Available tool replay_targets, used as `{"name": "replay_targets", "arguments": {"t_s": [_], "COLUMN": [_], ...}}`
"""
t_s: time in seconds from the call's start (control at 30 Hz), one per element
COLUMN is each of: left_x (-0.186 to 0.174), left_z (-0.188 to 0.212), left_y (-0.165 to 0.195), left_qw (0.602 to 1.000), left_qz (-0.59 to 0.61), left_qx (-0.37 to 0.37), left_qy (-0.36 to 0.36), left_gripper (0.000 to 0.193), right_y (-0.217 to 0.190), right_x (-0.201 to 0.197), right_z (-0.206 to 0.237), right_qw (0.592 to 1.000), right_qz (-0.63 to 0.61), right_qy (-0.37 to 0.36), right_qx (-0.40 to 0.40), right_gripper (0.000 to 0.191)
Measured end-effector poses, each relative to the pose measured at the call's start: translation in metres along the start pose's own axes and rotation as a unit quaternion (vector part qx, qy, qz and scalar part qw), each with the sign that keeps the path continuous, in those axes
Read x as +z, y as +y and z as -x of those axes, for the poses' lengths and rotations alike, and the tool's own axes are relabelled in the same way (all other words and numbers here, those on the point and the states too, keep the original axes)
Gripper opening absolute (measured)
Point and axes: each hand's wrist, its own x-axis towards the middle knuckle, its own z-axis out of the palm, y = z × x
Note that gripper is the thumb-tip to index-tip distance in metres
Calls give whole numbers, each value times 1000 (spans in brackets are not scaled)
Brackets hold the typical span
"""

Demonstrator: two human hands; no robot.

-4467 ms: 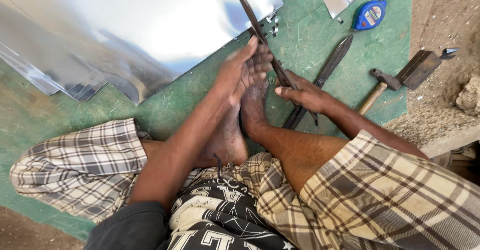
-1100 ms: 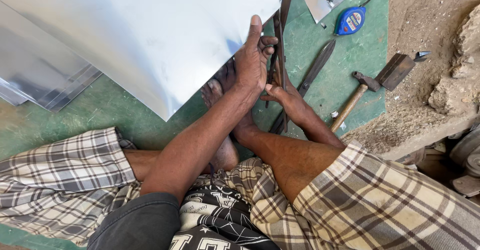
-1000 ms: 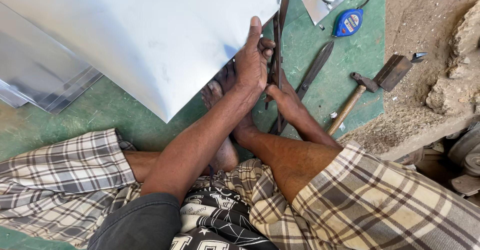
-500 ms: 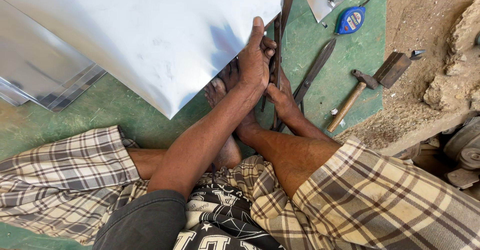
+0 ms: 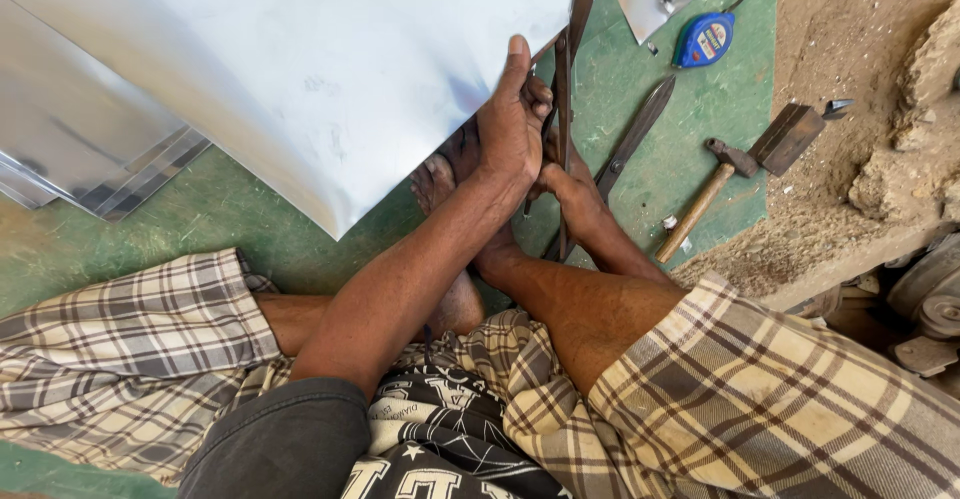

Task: The person sits on the floor and uses tin snips to cut rectangular notches from the edges of a silver metal sheet. They repeatedly position the sheet, cut a notch, and remove the small cut piece, continuing this process along the edge of the sheet.

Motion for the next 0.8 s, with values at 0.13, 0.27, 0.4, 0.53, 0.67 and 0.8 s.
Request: {"name": "replay_targets", "arguments": {"t_s": [0.13,0.27,0.4,0.53,0.67,0.8], "left_x": [-3,-6,-8,-10,-16,-50], "left_z": [-2,-5,-4,6,22,58], "left_y": [0,-4,-2,5,19,77], "left_qw": [1000,1000,1000,999,997,989], "left_qz": [-7,-10,-13,-27,-69,-134], "left_qx": [1,-7,1,-11,-10,25], "left_qy": [8,20,20,25,33,57], "left_gripper": [74,83,82,77,72,61], "right_y": [9,4,-6,-14,-11,-1], "right_x": [6,3,0,-16,-30,26], "right_z": [-1,1,-3,20,68,55], "right_qw": [999,999,999,989,972,979], "right_qz": [17,18,44,-73,-128,-113], "right_qy": [22,44,-13,-109,-158,-140], "right_qx": [-19,-5,6,63,118,93], "right_gripper": [70,73,76,88,94,92]}}
